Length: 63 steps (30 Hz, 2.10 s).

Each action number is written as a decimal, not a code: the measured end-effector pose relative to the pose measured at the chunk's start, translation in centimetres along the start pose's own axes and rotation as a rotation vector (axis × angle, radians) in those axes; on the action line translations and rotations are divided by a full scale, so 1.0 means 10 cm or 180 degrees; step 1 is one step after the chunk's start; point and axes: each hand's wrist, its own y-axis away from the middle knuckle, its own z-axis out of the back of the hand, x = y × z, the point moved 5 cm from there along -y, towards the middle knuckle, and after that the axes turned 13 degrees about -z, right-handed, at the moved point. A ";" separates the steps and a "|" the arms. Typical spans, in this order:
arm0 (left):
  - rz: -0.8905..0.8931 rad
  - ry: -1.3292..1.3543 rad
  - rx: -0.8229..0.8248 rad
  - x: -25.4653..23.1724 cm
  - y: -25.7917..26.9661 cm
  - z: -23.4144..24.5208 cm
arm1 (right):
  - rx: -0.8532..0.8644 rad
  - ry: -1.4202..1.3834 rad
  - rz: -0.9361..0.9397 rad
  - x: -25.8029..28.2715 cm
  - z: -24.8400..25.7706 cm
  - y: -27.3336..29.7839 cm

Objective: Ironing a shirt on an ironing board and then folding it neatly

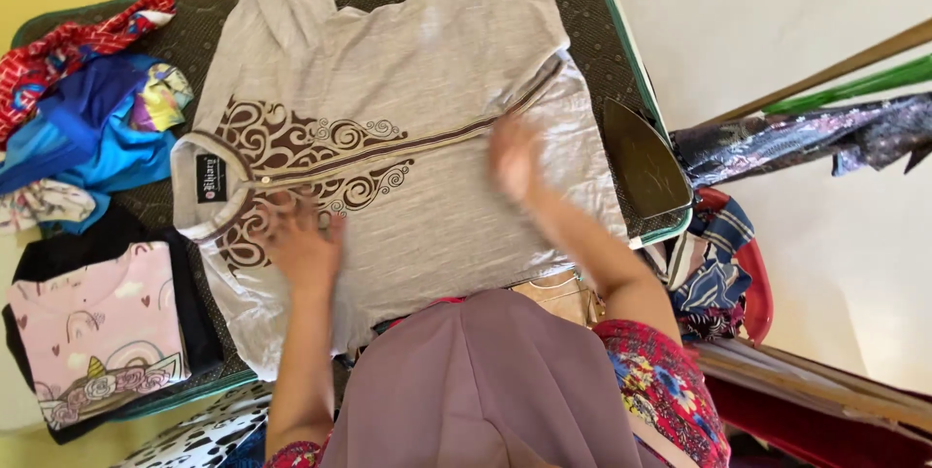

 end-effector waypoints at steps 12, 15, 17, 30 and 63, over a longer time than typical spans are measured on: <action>0.0548 0.0463 0.1041 0.68 0.29 0.04 | -0.1430 0.6816 -0.2210 0.75 -0.10 0.54; 0.1053 0.0627 0.0930 1.06 0.52 -0.12 | -0.1497 0.6910 -0.2402 0.83 0.07 0.63; 0.1043 0.0519 0.0114 1.20 0.58 -0.15 | -0.1625 0.6924 -0.2814 0.84 0.08 0.63; 0.1644 0.0514 0.0338 2.16 0.49 -0.41 | -0.1752 0.6986 -0.2930 0.84 -0.02 0.61; 0.1251 0.0414 -0.0876 2.18 0.42 -0.47 | -0.0742 0.7156 -0.2603 0.03 -1.03 1.05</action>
